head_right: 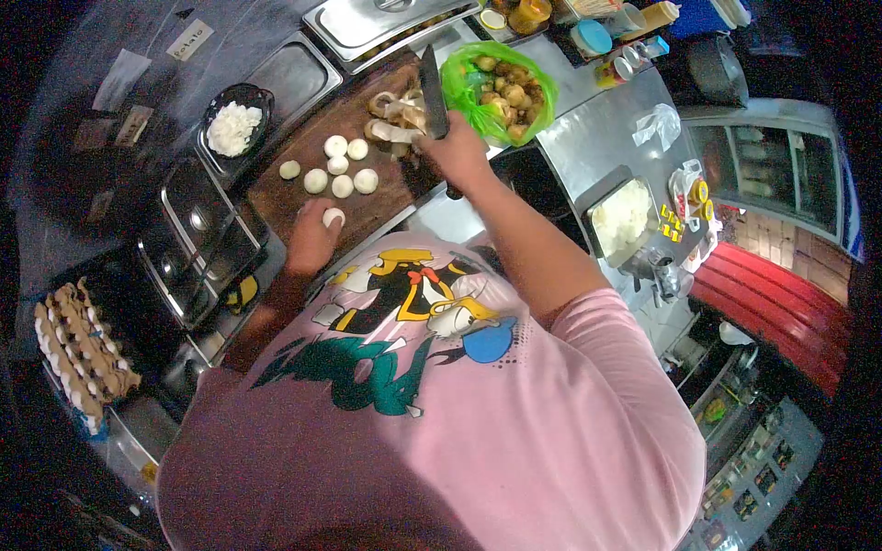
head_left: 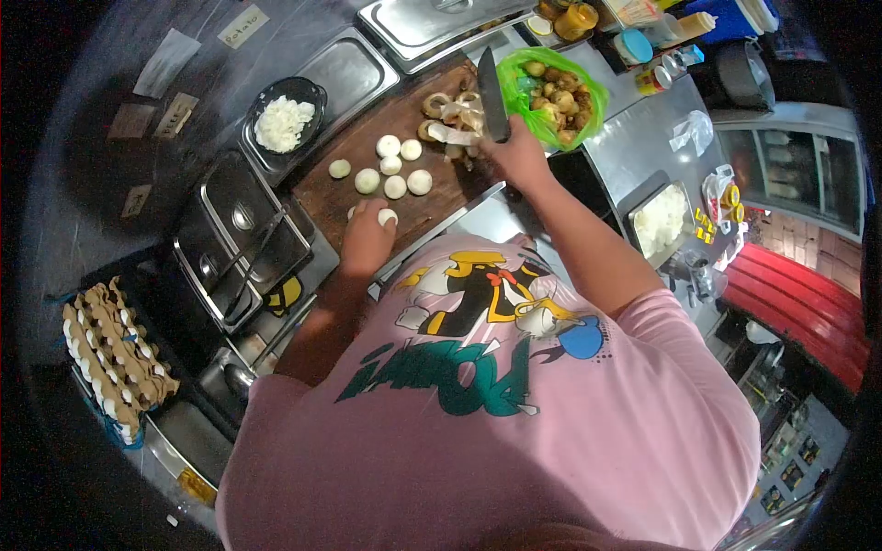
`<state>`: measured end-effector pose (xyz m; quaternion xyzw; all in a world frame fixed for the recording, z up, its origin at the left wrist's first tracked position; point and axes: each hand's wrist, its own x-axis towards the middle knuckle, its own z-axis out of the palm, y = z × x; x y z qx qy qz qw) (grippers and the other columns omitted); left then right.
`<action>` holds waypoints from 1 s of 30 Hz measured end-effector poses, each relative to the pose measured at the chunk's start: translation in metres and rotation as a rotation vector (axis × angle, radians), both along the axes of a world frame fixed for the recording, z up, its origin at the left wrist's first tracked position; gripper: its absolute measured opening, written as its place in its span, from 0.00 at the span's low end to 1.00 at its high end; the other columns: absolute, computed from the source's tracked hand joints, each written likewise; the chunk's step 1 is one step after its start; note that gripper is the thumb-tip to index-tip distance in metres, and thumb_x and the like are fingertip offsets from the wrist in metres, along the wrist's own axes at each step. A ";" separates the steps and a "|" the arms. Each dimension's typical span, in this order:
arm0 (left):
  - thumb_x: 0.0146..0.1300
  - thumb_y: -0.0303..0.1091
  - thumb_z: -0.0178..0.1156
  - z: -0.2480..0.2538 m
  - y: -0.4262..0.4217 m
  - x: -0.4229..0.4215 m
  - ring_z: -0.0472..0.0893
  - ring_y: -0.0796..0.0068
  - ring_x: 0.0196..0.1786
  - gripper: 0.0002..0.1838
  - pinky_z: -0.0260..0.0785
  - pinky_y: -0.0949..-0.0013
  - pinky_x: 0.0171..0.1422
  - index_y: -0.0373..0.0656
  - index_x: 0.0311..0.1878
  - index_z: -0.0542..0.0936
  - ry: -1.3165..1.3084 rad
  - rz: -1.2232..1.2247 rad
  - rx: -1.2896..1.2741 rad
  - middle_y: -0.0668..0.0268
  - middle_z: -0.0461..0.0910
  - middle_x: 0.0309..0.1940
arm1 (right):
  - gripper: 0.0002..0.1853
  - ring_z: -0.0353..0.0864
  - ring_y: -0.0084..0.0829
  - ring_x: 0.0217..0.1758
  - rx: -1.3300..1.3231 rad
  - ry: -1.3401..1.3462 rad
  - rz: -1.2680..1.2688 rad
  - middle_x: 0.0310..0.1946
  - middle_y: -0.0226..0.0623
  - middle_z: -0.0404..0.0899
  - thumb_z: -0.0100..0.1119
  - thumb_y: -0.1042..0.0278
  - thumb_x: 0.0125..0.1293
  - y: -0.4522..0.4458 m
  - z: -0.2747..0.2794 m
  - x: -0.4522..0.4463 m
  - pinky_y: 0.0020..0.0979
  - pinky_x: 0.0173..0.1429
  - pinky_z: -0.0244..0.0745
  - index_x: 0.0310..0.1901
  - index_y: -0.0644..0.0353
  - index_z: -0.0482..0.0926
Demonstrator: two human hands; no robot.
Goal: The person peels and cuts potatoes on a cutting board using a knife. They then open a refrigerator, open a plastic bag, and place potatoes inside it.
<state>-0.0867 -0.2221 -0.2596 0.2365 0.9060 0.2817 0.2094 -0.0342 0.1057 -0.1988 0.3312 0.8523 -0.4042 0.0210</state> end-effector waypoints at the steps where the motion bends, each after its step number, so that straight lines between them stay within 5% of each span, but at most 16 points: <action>1: 0.66 0.36 0.72 0.005 0.002 -0.001 0.81 0.40 0.60 0.20 0.75 0.48 0.65 0.40 0.58 0.83 0.017 0.005 0.014 0.48 0.82 0.56 | 0.29 0.90 0.59 0.52 -0.028 0.029 0.011 0.46 0.60 0.89 0.74 0.53 0.66 0.001 0.001 0.002 0.51 0.60 0.82 0.60 0.66 0.79; 8: 0.59 0.41 0.76 0.034 0.065 -0.024 0.75 0.46 0.71 0.26 0.65 0.42 0.76 0.44 0.60 0.82 0.353 -0.400 0.072 0.54 0.77 0.66 | 0.25 0.91 0.54 0.42 0.004 0.064 -0.074 0.41 0.56 0.89 0.70 0.53 0.71 0.009 -0.009 0.030 0.49 0.50 0.85 0.58 0.64 0.78; 10: 0.59 0.44 0.75 0.008 0.082 -0.033 0.73 0.48 0.74 0.28 0.63 0.40 0.78 0.45 0.60 0.82 0.438 -0.427 0.077 0.56 0.77 0.66 | 0.23 0.90 0.45 0.30 -0.177 0.002 -0.153 0.34 0.50 0.88 0.69 0.54 0.72 0.007 0.010 0.042 0.44 0.39 0.84 0.56 0.64 0.77; 11: 0.59 0.47 0.75 -0.005 0.089 -0.037 0.71 0.49 0.76 0.29 0.60 0.39 0.80 0.46 0.61 0.82 0.529 -0.450 0.081 0.57 0.76 0.67 | 0.19 0.81 0.29 0.23 -0.171 0.049 -0.157 0.32 0.38 0.84 0.67 0.60 0.74 0.007 0.004 0.053 0.36 0.30 0.77 0.59 0.63 0.78; 17: 0.57 0.46 0.72 -0.010 0.083 -0.062 0.71 0.51 0.77 0.28 0.58 0.39 0.82 0.45 0.59 0.82 0.411 -0.500 -0.082 0.58 0.77 0.66 | 0.15 0.79 0.26 0.23 -0.228 -0.012 -0.235 0.31 0.36 0.83 0.65 0.61 0.76 0.014 -0.003 0.110 0.35 0.30 0.76 0.57 0.58 0.78; 21: 0.57 0.41 0.70 -0.008 0.061 -0.065 0.71 0.52 0.76 0.25 0.56 0.41 0.83 0.44 0.57 0.82 0.394 -0.443 -0.116 0.57 0.77 0.65 | 0.15 0.83 0.33 0.28 -0.079 0.058 -0.198 0.31 0.41 0.84 0.66 0.61 0.75 0.010 0.000 0.143 0.40 0.36 0.78 0.55 0.60 0.79; 24: 0.58 0.41 0.69 -0.003 0.058 -0.060 0.70 0.50 0.77 0.22 0.54 0.41 0.83 0.43 0.54 0.83 0.417 -0.427 -0.107 0.56 0.77 0.65 | 0.15 0.84 0.36 0.32 -0.266 -0.134 -0.242 0.34 0.46 0.84 0.64 0.61 0.76 0.011 0.008 0.155 0.42 0.41 0.78 0.56 0.59 0.79; 28: 0.61 0.42 0.68 0.021 0.084 -0.051 0.74 0.50 0.71 0.20 0.60 0.42 0.77 0.44 0.53 0.84 0.359 -0.538 0.003 0.57 0.79 0.59 | 0.12 0.86 0.37 0.43 -0.139 -0.084 -0.003 0.41 0.47 0.84 0.58 0.66 0.80 0.016 -0.001 0.173 0.39 0.48 0.80 0.58 0.61 0.79; 30: 0.62 0.42 0.68 0.023 0.096 -0.044 0.75 0.50 0.69 0.20 0.62 0.43 0.75 0.44 0.54 0.84 0.259 -0.645 -0.020 0.58 0.80 0.58 | 0.16 0.87 0.49 0.43 -0.024 0.015 0.088 0.43 0.52 0.85 0.60 0.62 0.78 0.021 -0.009 0.182 0.44 0.50 0.81 0.61 0.59 0.82</action>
